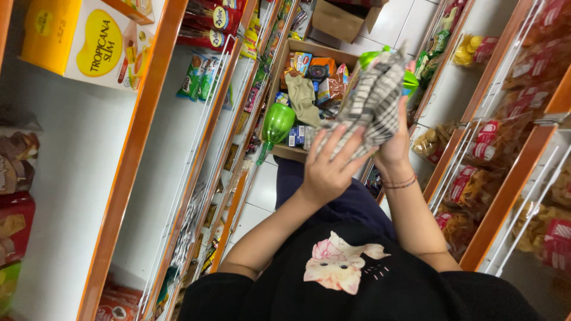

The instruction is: The person scans various snack packages with a handheld scanner and places them on store shelves, occasionally wiping items with a cloth.

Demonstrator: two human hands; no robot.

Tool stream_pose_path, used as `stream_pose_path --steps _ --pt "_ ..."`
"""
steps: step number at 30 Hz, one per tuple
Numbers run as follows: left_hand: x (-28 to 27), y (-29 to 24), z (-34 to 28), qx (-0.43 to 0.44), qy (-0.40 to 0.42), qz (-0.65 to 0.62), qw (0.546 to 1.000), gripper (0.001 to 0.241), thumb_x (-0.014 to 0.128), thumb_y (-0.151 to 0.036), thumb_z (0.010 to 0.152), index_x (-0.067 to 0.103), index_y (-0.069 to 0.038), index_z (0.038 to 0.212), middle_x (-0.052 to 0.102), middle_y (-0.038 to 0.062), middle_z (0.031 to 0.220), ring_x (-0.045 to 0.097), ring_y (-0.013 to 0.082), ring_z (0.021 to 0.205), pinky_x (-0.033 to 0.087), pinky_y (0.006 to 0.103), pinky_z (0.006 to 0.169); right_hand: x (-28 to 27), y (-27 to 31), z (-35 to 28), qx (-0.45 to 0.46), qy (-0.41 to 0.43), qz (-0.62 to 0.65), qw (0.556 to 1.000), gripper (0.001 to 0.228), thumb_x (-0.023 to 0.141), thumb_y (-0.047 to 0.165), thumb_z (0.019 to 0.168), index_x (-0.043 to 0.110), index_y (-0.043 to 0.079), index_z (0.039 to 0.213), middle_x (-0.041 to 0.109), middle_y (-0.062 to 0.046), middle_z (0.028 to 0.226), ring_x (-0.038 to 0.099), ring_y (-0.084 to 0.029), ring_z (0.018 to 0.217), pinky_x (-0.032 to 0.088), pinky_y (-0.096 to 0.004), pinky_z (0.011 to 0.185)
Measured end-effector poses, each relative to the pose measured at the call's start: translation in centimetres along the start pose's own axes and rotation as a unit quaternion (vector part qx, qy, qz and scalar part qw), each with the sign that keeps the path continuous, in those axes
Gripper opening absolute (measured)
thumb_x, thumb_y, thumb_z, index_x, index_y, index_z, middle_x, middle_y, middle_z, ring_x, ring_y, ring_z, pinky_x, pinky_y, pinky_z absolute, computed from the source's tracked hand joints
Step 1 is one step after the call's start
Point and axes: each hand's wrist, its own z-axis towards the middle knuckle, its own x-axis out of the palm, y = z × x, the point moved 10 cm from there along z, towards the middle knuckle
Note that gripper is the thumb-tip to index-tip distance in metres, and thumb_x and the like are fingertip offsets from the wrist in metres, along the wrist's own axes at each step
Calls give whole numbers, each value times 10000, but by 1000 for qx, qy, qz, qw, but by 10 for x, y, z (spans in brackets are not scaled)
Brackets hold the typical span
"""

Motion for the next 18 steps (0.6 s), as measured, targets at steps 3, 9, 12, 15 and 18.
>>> stream_pose_path --steps 3,9,12,15,18 --pt "-18 26 -1 -46 -68 -59 995 328 684 -91 945 718 -145 1266 547 146 1489 477 381 1438 356 551 1242 0 -5 -2 22 -16 -47 999 682 397 525 1102 344 57 1596 530 -118 1531 555 -249 1384 426 -421 1211" --pt "-22 101 18 -218 -41 -362 905 839 830 -224 815 438 -26 1530 484 198 1560 482 313 1472 361 415 1278 21 -22 -15 61 107 -26 992 718 411 521 1060 268 116 1636 434 -38 1636 463 -189 1498 372 -392 1274" --pt "-1 106 29 -233 1 -576 784 895 747 -175 927 259 23 1651 343 189 1658 364 256 1539 244 374 1323 13 -40 -15 121 131 22 984 726 392 566 1093 376 41 1594 517 -129 1559 532 -262 1413 417 -433 1213" --pt "0 105 25 -242 -15 -574 782 873 737 -169 917 268 52 1619 360 172 1660 372 230 1547 236 357 1337 -4 -49 -10 147 107 5 983 714 387 556 1080 402 30 1563 533 -127 1537 552 -240 1387 436 -405 1187" --pt "5 104 17 -269 -61 -593 756 876 751 -134 918 293 33 1646 369 178 1637 372 232 1524 239 359 1313 -13 -30 0 61 50 -192 978 671 435 478 1183 490 -84 1545 622 -187 1446 609 -233 1281 481 -374 1132"
